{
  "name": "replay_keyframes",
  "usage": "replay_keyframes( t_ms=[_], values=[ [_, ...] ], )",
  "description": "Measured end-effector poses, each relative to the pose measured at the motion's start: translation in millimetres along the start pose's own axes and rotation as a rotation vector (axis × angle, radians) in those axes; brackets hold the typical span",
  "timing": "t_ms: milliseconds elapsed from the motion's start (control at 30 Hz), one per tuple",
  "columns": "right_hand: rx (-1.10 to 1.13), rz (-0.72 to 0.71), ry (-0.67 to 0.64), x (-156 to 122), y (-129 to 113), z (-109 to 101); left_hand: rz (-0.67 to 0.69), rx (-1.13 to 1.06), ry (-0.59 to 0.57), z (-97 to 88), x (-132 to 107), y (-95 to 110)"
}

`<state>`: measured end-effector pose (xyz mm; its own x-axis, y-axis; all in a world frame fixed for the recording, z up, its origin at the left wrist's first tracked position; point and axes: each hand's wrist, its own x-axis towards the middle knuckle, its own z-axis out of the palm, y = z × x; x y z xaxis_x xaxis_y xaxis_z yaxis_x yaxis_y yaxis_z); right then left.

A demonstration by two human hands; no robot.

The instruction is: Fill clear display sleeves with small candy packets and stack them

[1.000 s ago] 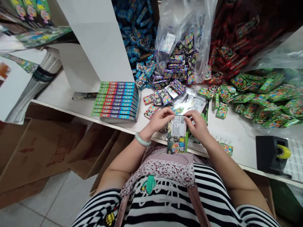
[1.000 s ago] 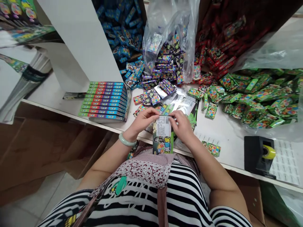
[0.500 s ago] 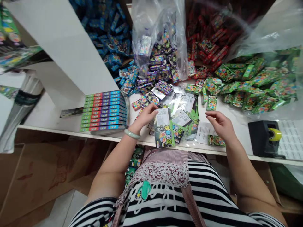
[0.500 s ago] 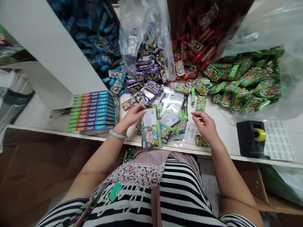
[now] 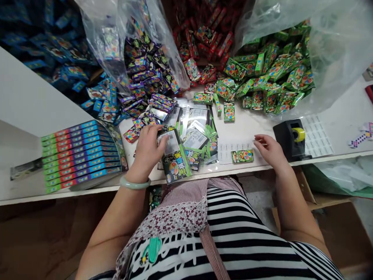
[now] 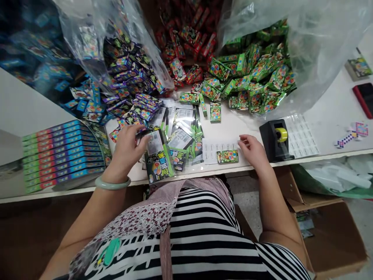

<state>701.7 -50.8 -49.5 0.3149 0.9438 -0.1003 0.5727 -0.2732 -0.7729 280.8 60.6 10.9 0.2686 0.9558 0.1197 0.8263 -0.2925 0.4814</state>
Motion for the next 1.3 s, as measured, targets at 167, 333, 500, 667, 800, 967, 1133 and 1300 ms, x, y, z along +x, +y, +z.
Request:
replay_keyframes(
  t_ms=[167, 333, 500, 667, 800, 967, 1133, 1300],
  values=[
    [0.115, 0.013, 0.003, -1, 1, 12, 0.062, -0.484, -0.517, 36.9, 12, 71],
    [0.166, 0.052, 0.031, 4, 6, 19, 0.073, -0.625, -0.659, 94.8, 15, 96],
    [0.199, 0.057, 0.059, 7, 8, 22, -0.144, -0.845, -0.581, 120.1, 18, 105],
    [0.285, 0.044, 0.083, 18, 11, 25, -0.31, -0.999, -0.482, 128.0, 23, 119],
    [0.417, 0.062, 0.118, 28, 13, 26, -0.352, -1.042, -0.423, 129.4, 29, 125],
    [0.294, -0.054, 0.231, 25, 8, 24, -0.413, -1.05, -0.359, 124.4, 36, 124],
    [0.287, -0.032, 0.11, 23, 4, 32, -0.453, -1.11, -0.379, 121.8, 37, 122],
    [0.377, -0.017, 0.081, 33, -3, 36, -0.521, -1.21, -0.335, 117.7, 40, 121]
  ],
)
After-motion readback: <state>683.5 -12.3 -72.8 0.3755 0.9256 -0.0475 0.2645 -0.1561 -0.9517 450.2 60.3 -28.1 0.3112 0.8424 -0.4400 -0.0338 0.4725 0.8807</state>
